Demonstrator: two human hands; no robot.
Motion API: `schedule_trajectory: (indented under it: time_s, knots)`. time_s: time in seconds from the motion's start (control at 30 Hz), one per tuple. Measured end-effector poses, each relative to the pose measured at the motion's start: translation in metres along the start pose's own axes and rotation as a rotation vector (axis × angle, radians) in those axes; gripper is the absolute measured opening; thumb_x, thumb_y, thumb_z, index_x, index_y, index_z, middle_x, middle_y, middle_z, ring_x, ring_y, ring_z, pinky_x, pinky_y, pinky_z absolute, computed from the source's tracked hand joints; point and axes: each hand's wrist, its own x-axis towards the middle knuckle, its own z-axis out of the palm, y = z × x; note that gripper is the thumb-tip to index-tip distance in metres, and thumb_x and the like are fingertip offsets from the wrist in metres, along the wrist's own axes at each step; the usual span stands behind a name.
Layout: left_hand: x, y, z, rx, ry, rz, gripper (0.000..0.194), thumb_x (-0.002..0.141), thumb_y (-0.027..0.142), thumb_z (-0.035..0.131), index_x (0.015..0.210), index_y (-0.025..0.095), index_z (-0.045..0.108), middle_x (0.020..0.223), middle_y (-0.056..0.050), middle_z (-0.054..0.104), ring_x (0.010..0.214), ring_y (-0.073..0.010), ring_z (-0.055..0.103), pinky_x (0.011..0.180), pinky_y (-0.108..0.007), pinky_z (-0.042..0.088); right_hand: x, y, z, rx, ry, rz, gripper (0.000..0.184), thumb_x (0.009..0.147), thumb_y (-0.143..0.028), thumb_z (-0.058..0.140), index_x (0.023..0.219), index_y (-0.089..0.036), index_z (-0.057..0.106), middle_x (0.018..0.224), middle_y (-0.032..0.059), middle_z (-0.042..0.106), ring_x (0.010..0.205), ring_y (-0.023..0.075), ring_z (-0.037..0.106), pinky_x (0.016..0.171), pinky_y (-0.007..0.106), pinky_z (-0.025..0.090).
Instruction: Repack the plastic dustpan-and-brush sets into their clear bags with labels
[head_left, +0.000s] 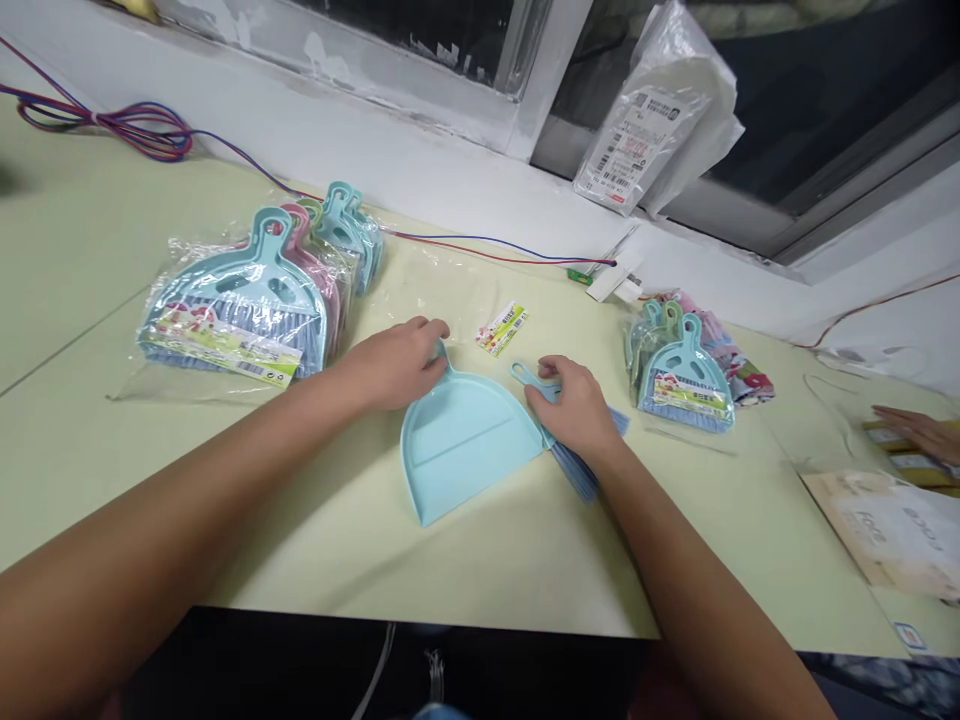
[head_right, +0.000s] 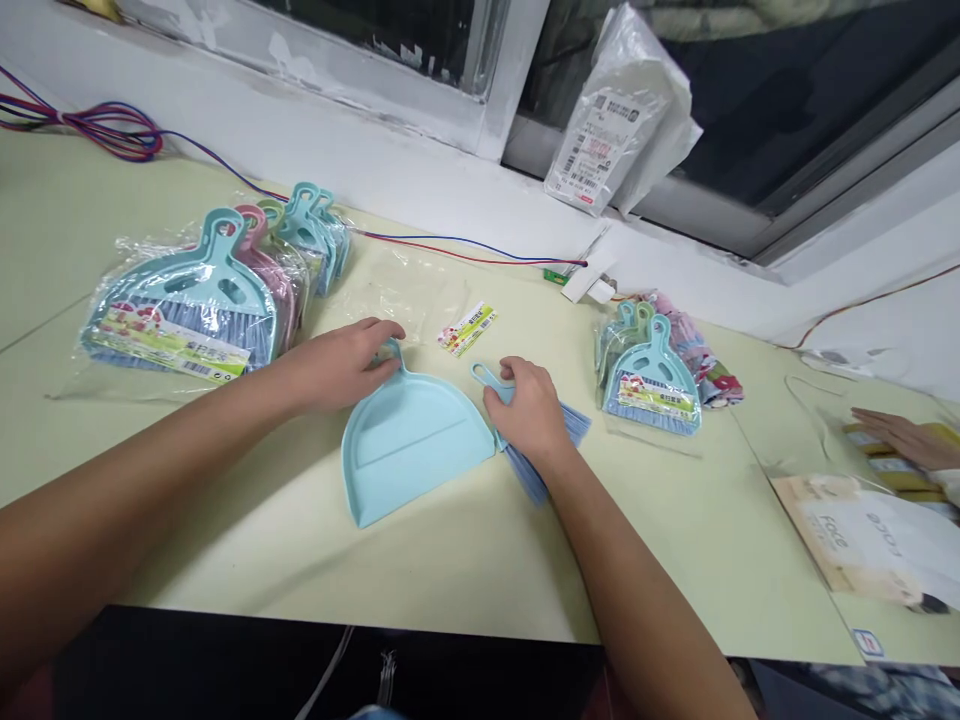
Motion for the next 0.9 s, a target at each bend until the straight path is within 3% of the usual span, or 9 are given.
schedule_trajectory:
  time_s: [0.1, 0.2, 0.3, 0.5, 0.6, 0.7, 0.8, 0.9]
  knots:
    - [0.0, -0.005, 0.003, -0.033, -0.012, 0.005, 0.051, 0.098, 0.044, 0.047, 0.141, 0.02, 0.056, 0.14, -0.016, 0.063, 0.111, -0.0343, 0.067, 0.091, -0.042, 0.049, -0.003, 0.007, -0.021, -0.052, -0.017, -0.023, 0.028, 0.09, -0.036, 0.06, 0.111, -0.02, 0.067, 0.115, 0.0113, 0.073, 0.112, 0.0309, 0.064, 0.1, 0.046, 0.048]
    - [-0.002, -0.016, 0.013, -0.061, 0.045, 0.053, 0.044, 0.1, 0.044, 0.044, 0.131, 0.021, 0.063, 0.131, -0.013, 0.068, 0.109, -0.0329, 0.067, 0.093, -0.042, 0.048, -0.011, 0.008, -0.045, -0.174, -0.189, -0.014, 0.014, 0.088, -0.031, 0.06, 0.097, -0.023, 0.068, 0.1, 0.0074, 0.074, 0.096, 0.0275, 0.067, 0.083, 0.04, 0.049]
    - [-0.006, -0.023, 0.021, -0.108, 0.078, 0.099, 0.039, 0.099, 0.042, 0.045, 0.125, 0.022, 0.066, 0.124, -0.011, 0.07, 0.103, -0.0301, 0.067, 0.09, -0.04, 0.047, -0.018, 0.002, -0.052, -0.275, -0.275, -0.032, 0.015, 0.086, -0.03, 0.062, 0.098, -0.023, 0.068, 0.101, 0.0072, 0.074, 0.095, 0.028, 0.066, 0.078, 0.039, 0.047]
    - [-0.005, -0.023, 0.022, -0.153, 0.07, 0.146, 0.034, 0.099, 0.038, 0.046, 0.115, 0.023, 0.071, 0.112, -0.009, 0.074, 0.096, -0.0288, 0.067, 0.083, -0.038, 0.045, -0.02, -0.005, -0.032, -0.34, -0.214, 0.004, 0.016, 0.087, -0.022, 0.057, 0.102, -0.021, 0.063, 0.094, 0.009, 0.072, 0.091, 0.0288, 0.065, 0.073, 0.038, 0.045]
    - [-0.005, -0.024, 0.021, -0.175, 0.078, 0.153, 0.033, 0.099, 0.037, 0.045, 0.113, 0.024, 0.072, 0.109, -0.008, 0.075, 0.096, -0.0283, 0.067, 0.081, -0.036, 0.044, -0.018, 0.002, -0.039, -0.355, -0.147, -0.004, 0.019, 0.087, -0.026, 0.057, 0.104, -0.021, 0.062, 0.093, 0.0094, 0.07, 0.088, 0.0298, 0.064, 0.071, 0.038, 0.044]
    - [-0.006, -0.023, 0.02, -0.191, 0.081, 0.153, 0.032, 0.099, 0.036, 0.045, 0.105, 0.024, 0.074, 0.102, -0.007, 0.076, 0.091, -0.0273, 0.067, 0.077, -0.035, 0.042, -0.019, 0.0, -0.056, -0.335, 0.014, -0.064, 0.022, 0.087, -0.027, 0.056, 0.108, -0.022, 0.062, 0.096, 0.0101, 0.07, 0.092, 0.0325, 0.063, 0.076, 0.042, 0.046]
    - [-0.007, -0.019, 0.018, -0.176, 0.075, 0.125, 0.035, 0.099, 0.038, 0.045, 0.084, 0.024, 0.072, 0.079, -0.007, 0.072, 0.072, -0.0244, 0.062, 0.068, -0.036, 0.037, -0.028, -0.018, -0.069, -0.195, 0.066, -0.153, 0.024, 0.089, -0.026, 0.054, 0.112, -0.025, 0.06, 0.1, 0.0092, 0.069, 0.094, 0.0311, 0.063, 0.081, 0.043, 0.049]
    - [-0.008, -0.015, 0.02, -0.182, 0.073, 0.116, 0.039, 0.099, 0.04, 0.046, 0.071, 0.023, 0.068, 0.067, -0.006, 0.066, 0.062, -0.022, 0.055, 0.064, -0.036, 0.033, -0.045, -0.049, -0.069, -0.051, -0.038, -0.29, 0.023, 0.091, -0.023, 0.053, 0.113, -0.025, 0.059, 0.102, 0.0085, 0.068, 0.094, 0.0282, 0.063, 0.082, 0.042, 0.05]
